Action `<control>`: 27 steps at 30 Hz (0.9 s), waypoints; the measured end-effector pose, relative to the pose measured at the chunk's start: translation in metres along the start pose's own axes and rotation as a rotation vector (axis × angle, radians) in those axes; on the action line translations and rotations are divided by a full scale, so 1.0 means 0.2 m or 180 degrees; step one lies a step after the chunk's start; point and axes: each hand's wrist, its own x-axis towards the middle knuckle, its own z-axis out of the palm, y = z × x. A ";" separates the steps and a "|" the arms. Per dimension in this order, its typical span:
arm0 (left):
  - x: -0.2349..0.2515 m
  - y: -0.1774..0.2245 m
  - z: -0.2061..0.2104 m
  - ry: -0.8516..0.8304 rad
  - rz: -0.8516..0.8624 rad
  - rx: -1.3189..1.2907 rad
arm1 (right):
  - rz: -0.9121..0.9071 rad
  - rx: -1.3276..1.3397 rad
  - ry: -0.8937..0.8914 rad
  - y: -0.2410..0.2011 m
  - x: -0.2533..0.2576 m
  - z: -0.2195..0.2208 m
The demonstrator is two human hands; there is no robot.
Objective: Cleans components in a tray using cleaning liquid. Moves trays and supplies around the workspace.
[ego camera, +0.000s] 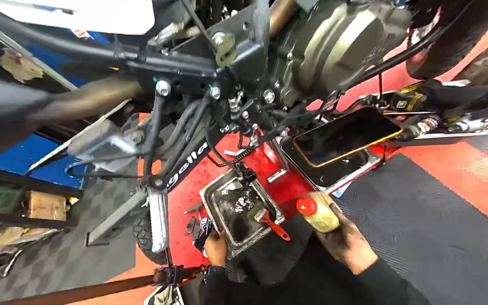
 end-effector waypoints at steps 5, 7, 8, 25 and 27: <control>-0.22 0.03 -0.21 -0.0123 -0.0212 0.0097 | 0.0059 -0.0221 0.0414 -0.32 -0.35 -0.05; -0.36 0.06 -0.28 -0.0201 -0.0393 0.0173 | 0.0012 -0.0332 0.0583 -0.49 -0.51 -0.04; -0.44 0.06 -0.30 -0.0238 -0.0536 0.0178 | 0.0018 -0.0403 0.0608 -0.57 -0.59 -0.05; -1.47 0.28 0.25 0.0405 -0.1521 -0.0557 | -0.0901 0.0235 0.0259 -1.67 -1.18 -0.77; -1.64 0.35 0.30 0.0513 -0.1541 -0.0617 | -0.1068 0.0323 0.0329 -1.78 -1.26 -0.94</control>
